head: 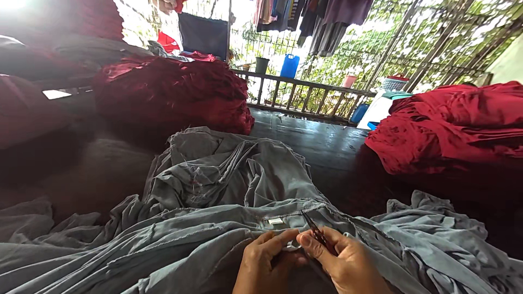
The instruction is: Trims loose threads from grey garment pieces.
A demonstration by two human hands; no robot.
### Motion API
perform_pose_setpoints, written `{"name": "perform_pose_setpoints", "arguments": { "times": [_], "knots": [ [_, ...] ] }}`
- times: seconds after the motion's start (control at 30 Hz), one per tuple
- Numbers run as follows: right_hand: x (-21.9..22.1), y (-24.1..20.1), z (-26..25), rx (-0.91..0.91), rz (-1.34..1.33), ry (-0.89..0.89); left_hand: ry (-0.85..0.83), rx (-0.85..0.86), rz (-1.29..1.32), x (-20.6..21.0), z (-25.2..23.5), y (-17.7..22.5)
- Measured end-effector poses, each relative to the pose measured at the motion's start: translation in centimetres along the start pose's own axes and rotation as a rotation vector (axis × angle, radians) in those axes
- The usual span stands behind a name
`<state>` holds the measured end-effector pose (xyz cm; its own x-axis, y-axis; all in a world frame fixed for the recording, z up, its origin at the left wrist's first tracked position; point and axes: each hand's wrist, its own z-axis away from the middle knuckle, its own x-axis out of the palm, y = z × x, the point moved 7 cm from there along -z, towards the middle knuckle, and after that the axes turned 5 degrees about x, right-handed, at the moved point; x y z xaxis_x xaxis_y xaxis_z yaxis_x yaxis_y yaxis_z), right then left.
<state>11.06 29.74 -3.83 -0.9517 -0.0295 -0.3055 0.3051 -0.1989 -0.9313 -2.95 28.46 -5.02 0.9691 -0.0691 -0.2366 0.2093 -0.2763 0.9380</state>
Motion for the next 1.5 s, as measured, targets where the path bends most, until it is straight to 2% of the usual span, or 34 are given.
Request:
{"name": "perform_pose_setpoints", "arguments": {
  "times": [0.2,0.33,0.43,0.57,0.97,1.5],
  "knots": [
    [0.4,-1.1,1.2,-0.154,0.208,0.037,-0.02,-0.042,0.077,0.0,0.1,-0.2],
    [-0.1,-1.1,1.4,-0.18,0.159,0.07,-0.016,-0.036,0.075,-0.1,0.1,-0.2],
    [-1.3,-1.2,2.6,-0.237,0.219,0.078,-0.005,-0.025,0.079,-0.2,0.2,-0.3],
    [-1.5,-0.4,4.5,-0.246,0.342,0.007,0.009,-0.029,0.08,-0.2,0.2,-0.3],
    [-1.0,0.4,3.7,-0.228,0.193,-0.045,0.01,0.008,0.078,-0.1,0.3,-0.2],
    [-0.8,0.5,3.4,-0.283,0.243,0.011,0.004,0.018,0.064,-0.1,0.2,-0.4]
  ]
}}
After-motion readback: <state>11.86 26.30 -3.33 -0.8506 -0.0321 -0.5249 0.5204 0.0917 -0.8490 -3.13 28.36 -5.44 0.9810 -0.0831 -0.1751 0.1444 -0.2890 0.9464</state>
